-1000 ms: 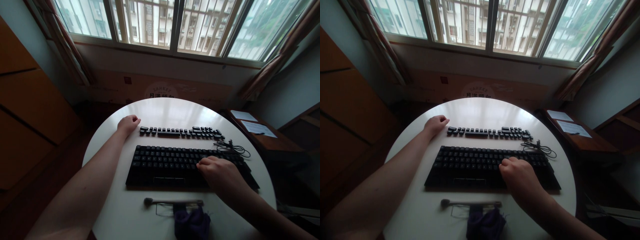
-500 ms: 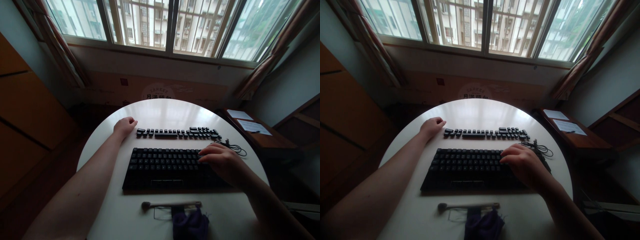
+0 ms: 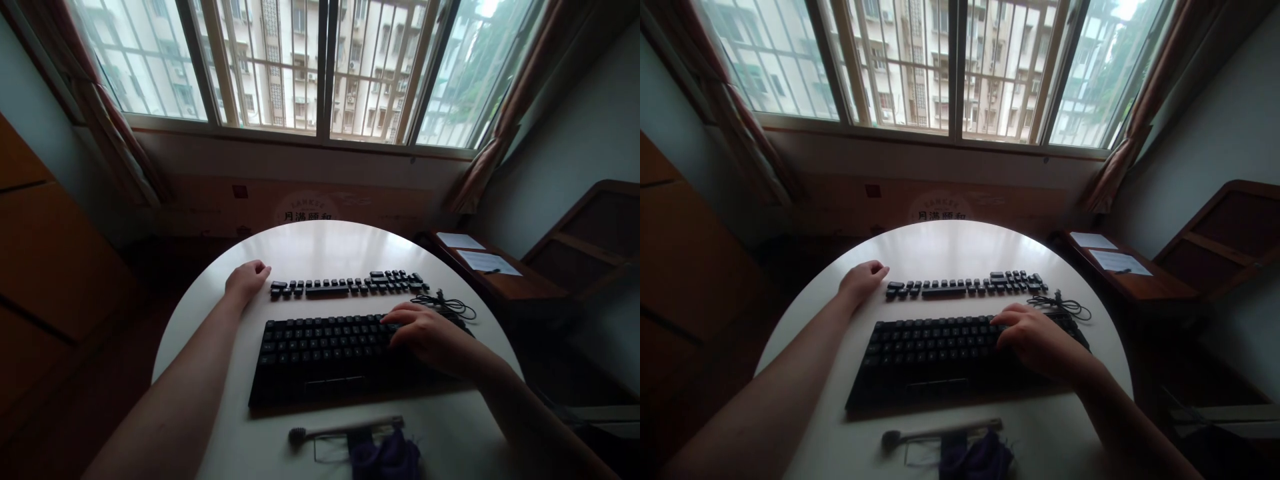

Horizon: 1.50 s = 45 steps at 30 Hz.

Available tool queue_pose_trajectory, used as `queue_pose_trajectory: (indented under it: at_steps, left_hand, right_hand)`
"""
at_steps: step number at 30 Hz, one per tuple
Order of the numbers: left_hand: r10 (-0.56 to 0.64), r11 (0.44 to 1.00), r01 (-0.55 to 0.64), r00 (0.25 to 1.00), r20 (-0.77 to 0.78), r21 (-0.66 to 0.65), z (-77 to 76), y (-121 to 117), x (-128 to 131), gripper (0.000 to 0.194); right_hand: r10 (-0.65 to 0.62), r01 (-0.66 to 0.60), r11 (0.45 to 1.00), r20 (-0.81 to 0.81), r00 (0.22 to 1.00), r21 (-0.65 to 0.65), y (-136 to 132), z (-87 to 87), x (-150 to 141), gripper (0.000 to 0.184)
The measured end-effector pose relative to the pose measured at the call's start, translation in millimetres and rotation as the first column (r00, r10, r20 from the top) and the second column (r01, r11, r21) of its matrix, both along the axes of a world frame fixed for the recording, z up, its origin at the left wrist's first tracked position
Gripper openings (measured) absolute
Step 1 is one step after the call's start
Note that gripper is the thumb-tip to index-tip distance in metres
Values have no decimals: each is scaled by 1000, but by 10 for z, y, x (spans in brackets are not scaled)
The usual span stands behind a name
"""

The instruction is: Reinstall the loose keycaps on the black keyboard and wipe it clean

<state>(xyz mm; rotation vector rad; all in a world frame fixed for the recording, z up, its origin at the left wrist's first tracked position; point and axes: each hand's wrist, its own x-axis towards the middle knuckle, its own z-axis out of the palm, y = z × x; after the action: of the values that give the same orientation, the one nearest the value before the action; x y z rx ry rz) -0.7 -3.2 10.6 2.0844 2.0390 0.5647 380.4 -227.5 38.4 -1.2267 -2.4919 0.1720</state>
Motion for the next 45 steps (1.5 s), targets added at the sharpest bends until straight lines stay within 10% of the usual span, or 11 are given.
queue_pose_trajectory:
  at_steps: [9,17,25,37,45]
  left_hand:
    - [23,1000,-23,1000,2,-1,16,9,18,30]
    - [32,999,-32,999,19,6,21,5,0,29]
    - [32,999,-33,999,33,14,-8,34,-12,29]
    - [41,999,-42,997,61,11,-29,41,-21,28]
    - [47,999,-47,998,51,5,-17,49,-3,28]
  right_hand:
    - [-284,249,945,155,946,211,627,372,230,24]
    - [-371,398,917,369,852,4,1602,316,296,17]
    - [-243,416,879,532,811,-233,1935,140,349,32]
    - [-348,388,918,298,889,-84,1804,271,179,21]
    - [-274,270,961,-80,959,-56,695,418,356,30]
